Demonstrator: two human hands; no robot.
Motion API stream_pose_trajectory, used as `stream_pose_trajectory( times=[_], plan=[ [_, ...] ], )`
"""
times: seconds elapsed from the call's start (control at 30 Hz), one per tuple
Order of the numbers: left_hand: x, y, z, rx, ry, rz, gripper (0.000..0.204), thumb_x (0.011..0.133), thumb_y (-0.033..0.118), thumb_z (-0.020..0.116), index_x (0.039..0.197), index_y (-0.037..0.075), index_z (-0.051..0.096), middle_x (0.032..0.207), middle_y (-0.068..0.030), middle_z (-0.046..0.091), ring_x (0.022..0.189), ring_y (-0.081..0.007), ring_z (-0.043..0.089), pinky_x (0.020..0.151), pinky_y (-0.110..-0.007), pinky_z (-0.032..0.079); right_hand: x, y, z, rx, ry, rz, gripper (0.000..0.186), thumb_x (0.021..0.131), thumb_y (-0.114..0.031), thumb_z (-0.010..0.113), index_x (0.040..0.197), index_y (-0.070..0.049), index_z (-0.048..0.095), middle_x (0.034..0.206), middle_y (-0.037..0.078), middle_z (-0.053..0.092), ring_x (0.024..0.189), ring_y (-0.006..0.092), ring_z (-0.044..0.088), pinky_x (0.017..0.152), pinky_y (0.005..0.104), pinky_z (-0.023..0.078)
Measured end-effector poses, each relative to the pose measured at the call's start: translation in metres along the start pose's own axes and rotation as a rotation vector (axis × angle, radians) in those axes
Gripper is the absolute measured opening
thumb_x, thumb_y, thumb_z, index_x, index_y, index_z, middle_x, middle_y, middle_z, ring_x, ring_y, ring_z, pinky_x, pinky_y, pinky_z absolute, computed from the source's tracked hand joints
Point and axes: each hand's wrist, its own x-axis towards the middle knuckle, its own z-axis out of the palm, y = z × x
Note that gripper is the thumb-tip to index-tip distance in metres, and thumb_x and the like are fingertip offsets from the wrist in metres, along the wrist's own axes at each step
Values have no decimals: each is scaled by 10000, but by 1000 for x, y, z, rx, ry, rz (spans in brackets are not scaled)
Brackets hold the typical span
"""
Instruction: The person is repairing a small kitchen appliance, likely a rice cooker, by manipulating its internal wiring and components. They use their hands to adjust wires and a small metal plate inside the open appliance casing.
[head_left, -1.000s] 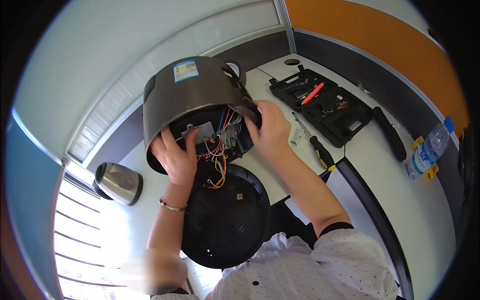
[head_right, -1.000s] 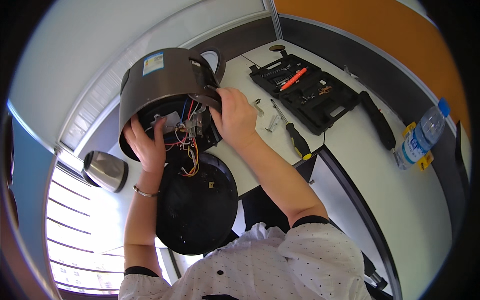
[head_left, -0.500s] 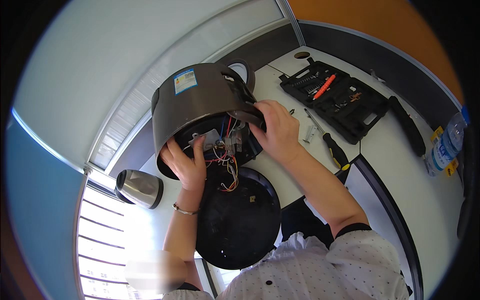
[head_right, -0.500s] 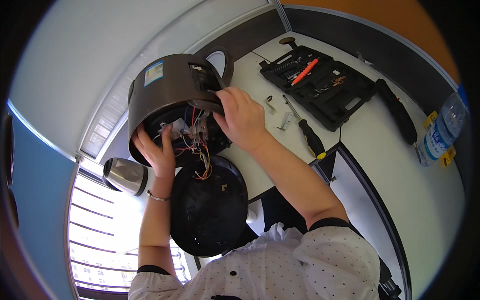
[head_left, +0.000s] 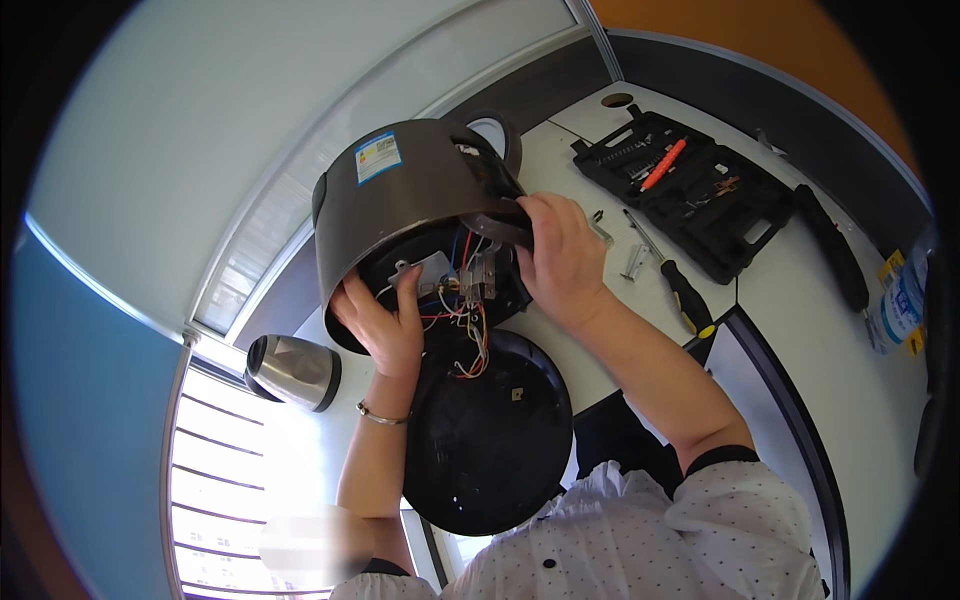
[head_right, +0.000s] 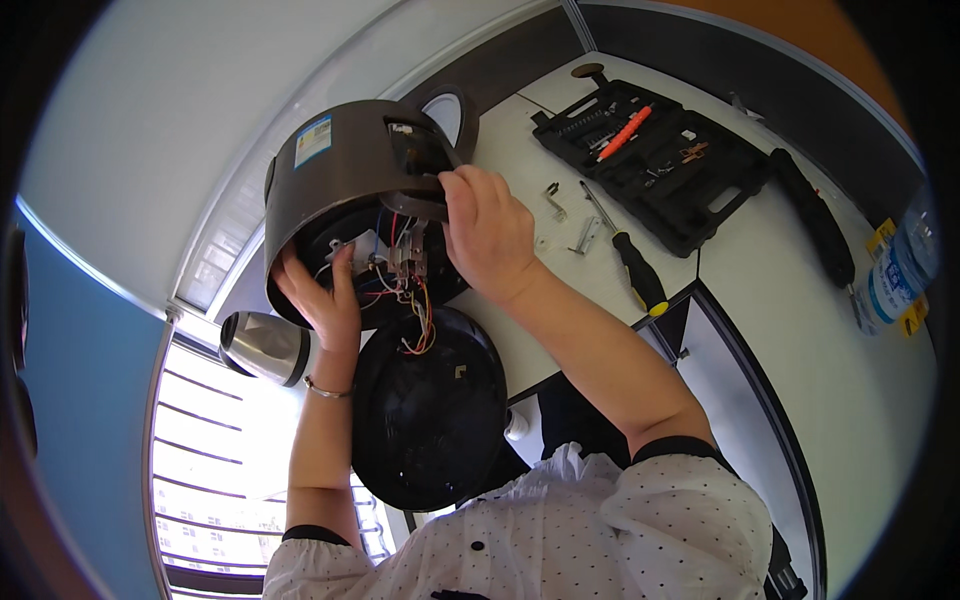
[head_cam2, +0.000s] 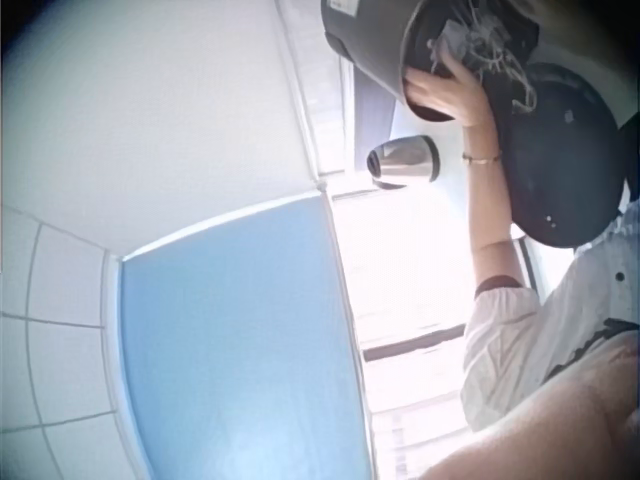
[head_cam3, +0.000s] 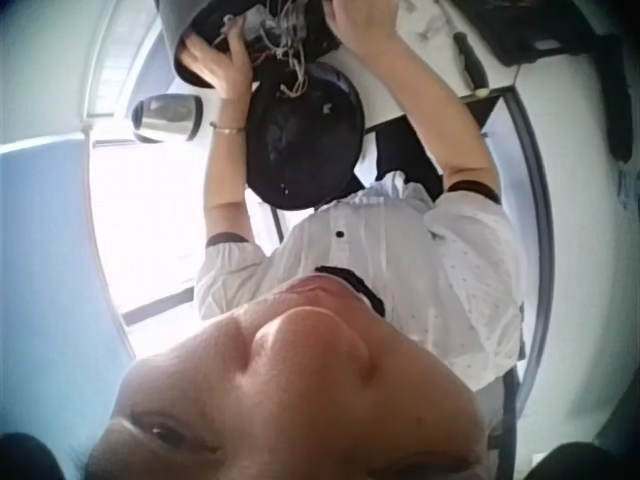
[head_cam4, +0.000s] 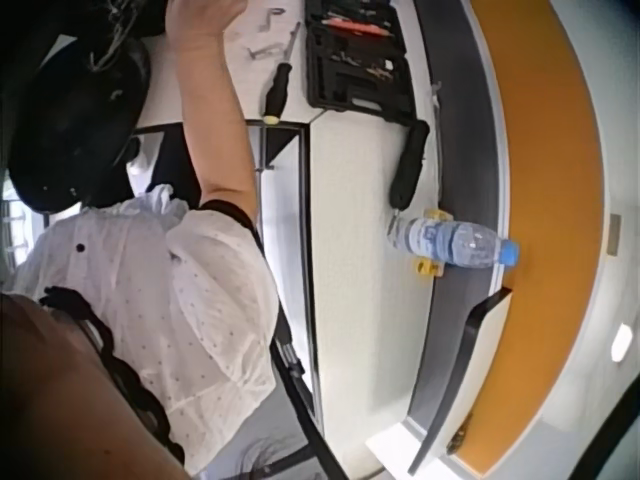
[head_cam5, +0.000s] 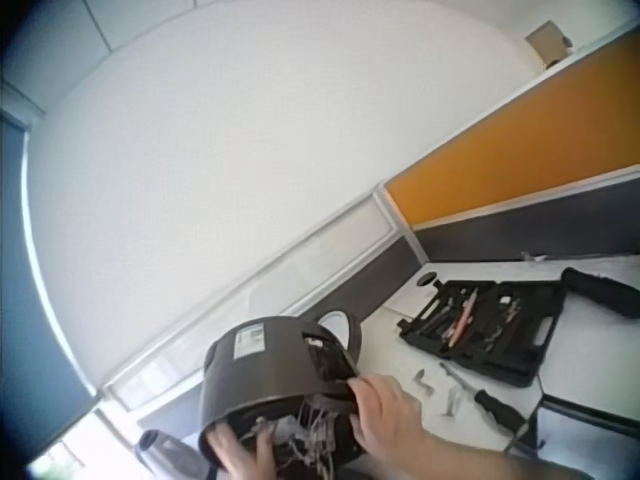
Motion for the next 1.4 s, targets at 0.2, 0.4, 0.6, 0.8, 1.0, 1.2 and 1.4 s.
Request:
stream_pose_trajectory(
  times=[0.2, 0.4, 0.6, 0.8, 1.0, 1.2, 1.4],
  plan=[
    [3, 7, -4, 9, 2, 4, 707, 763, 260, 751, 1305, -49, 419, 1278, -274, 421, 1188, -429, 410, 1022, -450, 308, 2, 4, 4, -10, -13, -5, 532, 620, -42, 693, 1109, -59, 485, 1037, 113, 540, 876, 305, 574, 653, 372, 507],
    [0, 4, -7, -14, -43, 18, 724, 766, 275, 751, 1321, -36, 406, 1290, -275, 400, 1190, -424, 399, 1013, -454, 312, 3, 1, 2, -30, -52, 65, 540, 628, -43, 706, 1117, -62, 478, 998, 131, 512, 803, 315, 595, 616, 386, 512],
    [-9, 11, -21, 16, -97, 40, 759, 710, 172, 767, 1366, 71, 398, 1304, -280, 347, 1205, -444, 347, 1015, -492, 297, 5, 1, 2, -44, -85, 71, 551, 601, 5, 713, 1093, -65, 475, 1029, 115, 524, 734, 311, 612, 572, 355, 496],
    [-20, 10, -38, 39, -166, 74, 728, 646, 92, 771, 1312, 111, 476, 1306, -236, 359, 1214, -408, 356, 1010, -469, 320, 7, 3, 3, -102, -85, 59, 519, 607, -65, 723, 1073, -75, 494, 977, 88, 520, 668, 264, 612, 540, 351, 501],
    [-22, 23, -49, -103, -170, 302, 389, 655, 66, 757, 1026, 37, 644, 1103, -132, 561, 1023, -323, 544, 875, -400, 444, 9, 4, 3, -89, -72, 6, 519, 595, -66, 734, 1058, -84, 500, 973, 82, 523, 655, 261, 613, 524, 343, 498],
    [-11, 41, -26, -248, -195, 183, 518, 636, 71, 782, 1103, 45, 559, 983, -118, 617, 878, -307, 618, 727, -373, 507, 6, 6, 6, -55, -28, 25, 483, 614, -51, 732, 1040, -79, 507, 996, 91, 538, 675, 269, 625, 525, 343, 501],
    [-20, 43, -21, -654, -409, -332, 533, 733, -40, 697, 1195, 17, 437, 849, -71, 654, 758, -142, 645, 674, -230, 520, 7, 5, 3, -50, -33, 8, 482, 622, -30, 726, 1048, -66, 503, 1000, 102, 539, 702, 276, 626, 540, 338, 507]
  ],
)
